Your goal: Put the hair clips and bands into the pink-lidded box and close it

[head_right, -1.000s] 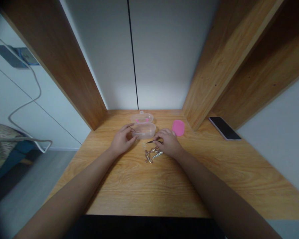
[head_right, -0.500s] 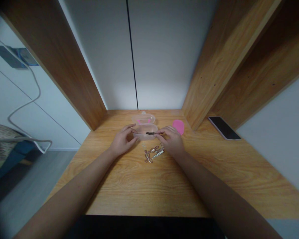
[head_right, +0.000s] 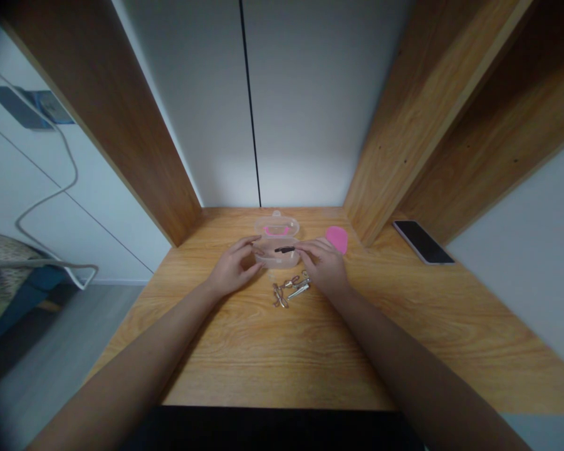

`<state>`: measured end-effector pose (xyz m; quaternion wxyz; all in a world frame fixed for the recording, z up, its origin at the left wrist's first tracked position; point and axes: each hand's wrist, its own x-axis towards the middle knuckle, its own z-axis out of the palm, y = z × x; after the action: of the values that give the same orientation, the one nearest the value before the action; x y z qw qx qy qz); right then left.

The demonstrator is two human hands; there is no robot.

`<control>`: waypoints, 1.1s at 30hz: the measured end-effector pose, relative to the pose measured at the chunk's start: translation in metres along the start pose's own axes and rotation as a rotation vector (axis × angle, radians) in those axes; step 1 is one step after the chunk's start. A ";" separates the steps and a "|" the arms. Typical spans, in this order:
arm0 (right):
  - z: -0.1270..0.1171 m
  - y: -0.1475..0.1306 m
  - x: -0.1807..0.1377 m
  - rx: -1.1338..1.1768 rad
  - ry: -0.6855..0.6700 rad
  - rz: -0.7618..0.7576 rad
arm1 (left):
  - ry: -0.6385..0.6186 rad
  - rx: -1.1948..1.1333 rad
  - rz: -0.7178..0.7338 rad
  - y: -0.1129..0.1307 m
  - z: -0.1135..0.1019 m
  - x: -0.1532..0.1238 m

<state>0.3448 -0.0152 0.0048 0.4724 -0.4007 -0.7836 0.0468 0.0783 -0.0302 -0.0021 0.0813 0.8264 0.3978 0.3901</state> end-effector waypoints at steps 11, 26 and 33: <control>0.004 0.006 -0.002 -0.078 0.004 0.048 | -0.017 0.021 0.029 0.001 0.000 0.000; -0.002 -0.003 0.002 0.032 -0.018 -0.010 | 0.040 0.127 -0.095 -0.006 0.003 -0.001; -0.006 -0.008 0.002 0.110 -0.442 -0.187 | 0.091 0.117 -0.162 -0.012 0.003 0.000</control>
<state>0.3438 -0.0215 0.0128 0.3130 -0.2802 -0.8978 0.1319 0.0733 -0.0214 -0.0101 0.0463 0.7763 0.4887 0.3954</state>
